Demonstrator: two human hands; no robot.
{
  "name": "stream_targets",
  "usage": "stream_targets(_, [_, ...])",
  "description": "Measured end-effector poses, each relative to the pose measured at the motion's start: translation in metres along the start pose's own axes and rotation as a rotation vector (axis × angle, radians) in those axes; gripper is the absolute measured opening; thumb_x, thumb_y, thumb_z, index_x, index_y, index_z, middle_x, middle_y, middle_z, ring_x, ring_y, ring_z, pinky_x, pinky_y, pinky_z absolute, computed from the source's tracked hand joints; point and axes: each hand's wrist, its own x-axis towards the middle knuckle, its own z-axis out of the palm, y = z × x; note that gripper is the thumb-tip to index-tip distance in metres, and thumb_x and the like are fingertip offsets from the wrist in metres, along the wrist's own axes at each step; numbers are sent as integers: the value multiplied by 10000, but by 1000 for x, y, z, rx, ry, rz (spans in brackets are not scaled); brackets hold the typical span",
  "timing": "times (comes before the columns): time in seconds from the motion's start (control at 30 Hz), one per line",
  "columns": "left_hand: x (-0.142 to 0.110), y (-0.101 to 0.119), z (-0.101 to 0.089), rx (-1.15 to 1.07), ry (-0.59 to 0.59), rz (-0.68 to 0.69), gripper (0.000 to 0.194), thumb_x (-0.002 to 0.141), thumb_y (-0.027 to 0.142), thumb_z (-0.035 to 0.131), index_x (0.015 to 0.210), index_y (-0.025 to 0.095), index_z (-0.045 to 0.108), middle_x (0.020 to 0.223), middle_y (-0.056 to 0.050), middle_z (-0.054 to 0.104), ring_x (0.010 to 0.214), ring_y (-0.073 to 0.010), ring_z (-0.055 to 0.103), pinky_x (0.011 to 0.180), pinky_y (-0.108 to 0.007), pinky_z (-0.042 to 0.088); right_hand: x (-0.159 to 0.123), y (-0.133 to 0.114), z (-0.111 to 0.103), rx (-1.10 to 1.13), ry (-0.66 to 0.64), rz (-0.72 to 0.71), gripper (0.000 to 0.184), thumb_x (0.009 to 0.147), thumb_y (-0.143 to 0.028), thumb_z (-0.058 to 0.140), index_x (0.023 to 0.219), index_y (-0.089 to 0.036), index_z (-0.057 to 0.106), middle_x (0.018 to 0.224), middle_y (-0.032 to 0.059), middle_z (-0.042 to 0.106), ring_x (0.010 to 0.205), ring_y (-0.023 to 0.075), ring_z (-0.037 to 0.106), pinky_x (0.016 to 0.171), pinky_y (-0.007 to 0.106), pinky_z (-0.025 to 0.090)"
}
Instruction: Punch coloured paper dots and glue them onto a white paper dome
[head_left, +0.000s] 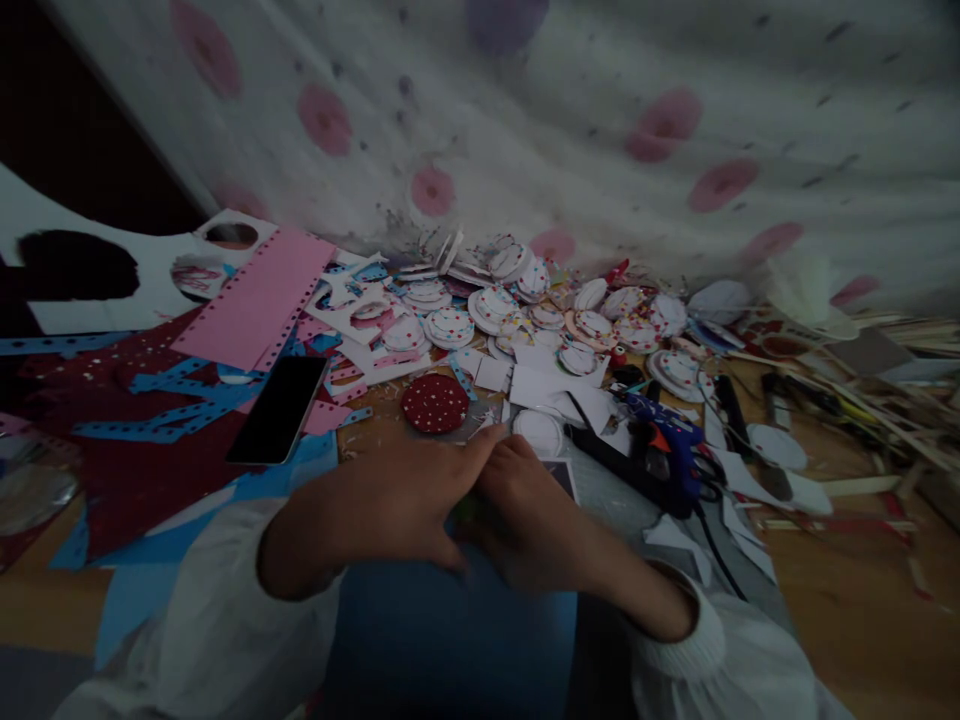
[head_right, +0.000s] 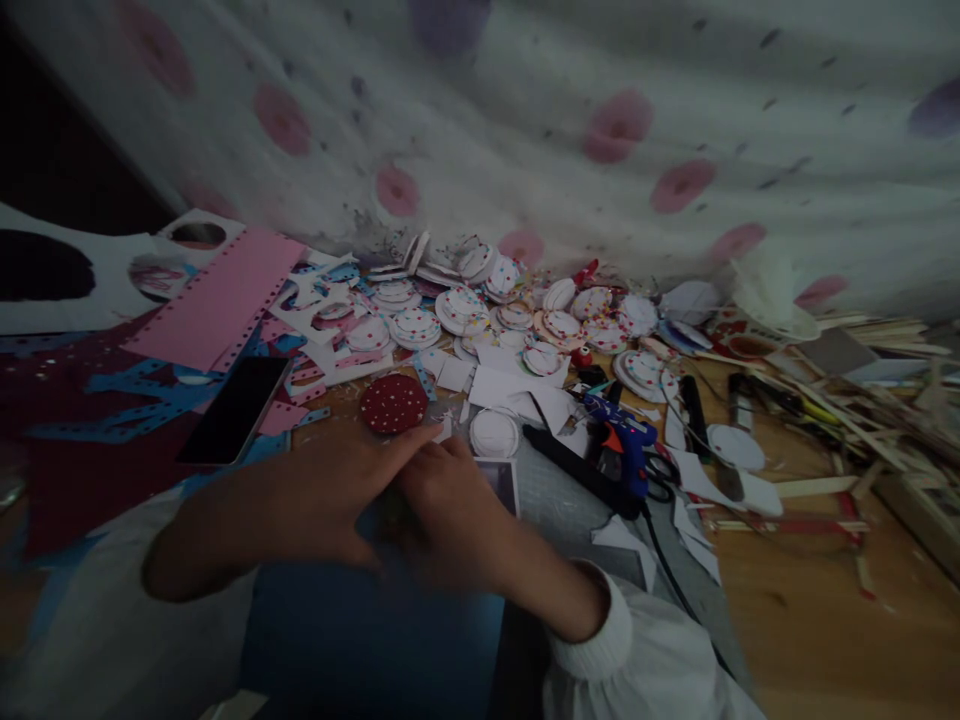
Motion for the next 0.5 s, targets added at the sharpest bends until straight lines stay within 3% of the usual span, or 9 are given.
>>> stream_targets(0.1, [5,0,-1,94,2,-57,933,721,436,688,1494,196,223,978,-119,738,873,-326,708,680,-351,488,2,2,7,-15,26,22,343,728,-174,611,1067,-127,630,1117,150,670,1043,299,576,893,444,388])
stream_targets(0.27, [6,-5,-2,120,7,15,709,740,407,628,1383,204,411,952,-119,742,877,-351,706,638,-358,487,2,4,18,-37,72,39,294,758,-189,595,1036,-110,651,1072,160,688,998,302,599,860,434,408])
stream_targets(0.5, [8,-8,-4,67,5,49,636,759,316,611,1363,213,439,982,-99,739,870,-308,705,652,-329,476,3,5,16,-21,55,112,254,755,-163,582,987,-92,659,1018,164,700,992,308,613,859,432,413])
